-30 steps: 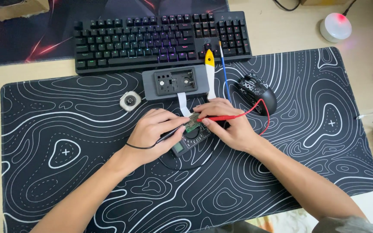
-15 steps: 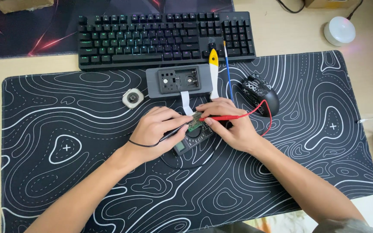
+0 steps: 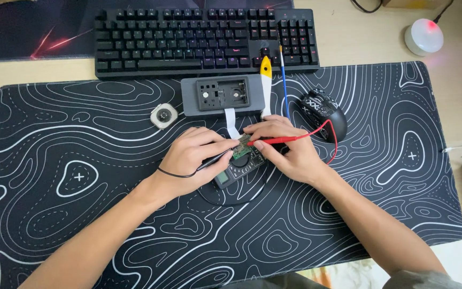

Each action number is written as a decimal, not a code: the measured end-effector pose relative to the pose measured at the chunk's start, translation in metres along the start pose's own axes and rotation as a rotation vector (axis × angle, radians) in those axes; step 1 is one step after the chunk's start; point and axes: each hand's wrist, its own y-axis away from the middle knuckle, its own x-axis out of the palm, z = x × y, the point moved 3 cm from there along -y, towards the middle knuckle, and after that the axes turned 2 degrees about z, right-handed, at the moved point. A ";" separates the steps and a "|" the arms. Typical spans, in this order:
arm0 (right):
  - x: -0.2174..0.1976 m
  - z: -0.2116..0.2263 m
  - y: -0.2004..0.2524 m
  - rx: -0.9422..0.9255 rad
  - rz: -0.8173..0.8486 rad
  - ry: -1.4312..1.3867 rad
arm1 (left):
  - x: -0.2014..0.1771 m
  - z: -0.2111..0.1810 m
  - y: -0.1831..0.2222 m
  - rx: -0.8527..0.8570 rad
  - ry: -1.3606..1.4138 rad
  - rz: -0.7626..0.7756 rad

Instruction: Testing a circuit board using digital multimeter probes to check electrical connections

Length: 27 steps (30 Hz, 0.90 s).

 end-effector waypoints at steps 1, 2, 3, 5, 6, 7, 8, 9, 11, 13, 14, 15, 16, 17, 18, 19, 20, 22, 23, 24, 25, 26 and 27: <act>0.000 -0.001 0.000 -0.002 0.001 0.000 | 0.000 0.000 0.000 0.000 -0.001 -0.001; 0.001 -0.001 0.000 -0.006 -0.002 -0.002 | 0.001 0.000 0.001 -0.002 0.003 -0.006; 0.001 -0.002 0.001 -0.011 -0.005 -0.005 | 0.001 0.000 0.001 -0.005 0.007 -0.010; 0.002 -0.003 0.002 -0.012 -0.010 -0.005 | 0.001 -0.001 0.001 -0.006 0.005 -0.011; 0.003 -0.004 0.003 -0.012 -0.014 -0.005 | 0.000 -0.001 0.001 -0.008 0.003 -0.011; 0.003 -0.003 0.003 -0.013 -0.014 -0.006 | 0.001 -0.001 0.001 -0.009 0.002 -0.010; 0.003 -0.002 0.003 -0.023 -0.016 0.005 | 0.001 -0.002 0.001 -0.001 -0.001 -0.021; 0.002 -0.002 0.002 -0.035 -0.016 0.016 | 0.002 -0.002 0.000 0.007 -0.005 -0.033; 0.004 -0.001 0.003 -0.040 -0.018 0.018 | 0.000 -0.003 -0.001 0.010 -0.003 -0.028; 0.003 0.000 0.002 -0.048 -0.021 0.022 | 0.001 -0.002 -0.002 0.016 -0.003 -0.025; 0.003 0.001 0.002 -0.057 -0.027 0.023 | 0.002 0.000 -0.001 0.020 -0.001 -0.027; 0.004 0.001 0.003 -0.065 -0.031 0.022 | 0.003 0.002 0.001 0.021 0.002 -0.028; 0.004 0.002 0.004 -0.067 -0.029 0.019 | 0.003 0.000 0.001 0.018 -0.001 -0.029; 0.004 0.002 0.004 -0.072 -0.032 0.026 | 0.002 0.000 0.001 0.017 0.002 -0.035; 0.005 0.002 0.004 -0.078 -0.035 0.032 | 0.002 0.000 0.001 0.016 0.006 -0.041; 0.005 0.002 0.004 -0.082 -0.031 0.033 | 0.004 0.000 0.002 0.016 0.004 -0.046; 0.005 0.003 0.004 -0.094 -0.032 0.039 | 0.005 0.000 0.003 0.020 -0.009 -0.054; 0.005 0.002 0.004 -0.101 -0.025 0.050 | 0.007 0.000 0.003 0.020 -0.015 -0.068; 0.005 0.002 0.005 -0.110 -0.021 0.065 | 0.006 -0.002 0.003 0.029 -0.017 -0.071; 0.004 0.003 0.006 -0.119 -0.018 0.079 | 0.006 -0.004 0.003 0.038 -0.021 -0.074; 0.005 0.002 0.007 -0.111 -0.007 0.080 | 0.008 -0.003 0.005 0.030 -0.011 -0.080; 0.005 0.003 0.008 -0.098 -0.009 0.080 | 0.010 -0.004 0.006 0.039 -0.032 -0.086; 0.004 0.003 0.005 -0.099 -0.015 0.085 | 0.009 -0.003 0.004 0.059 -0.063 -0.097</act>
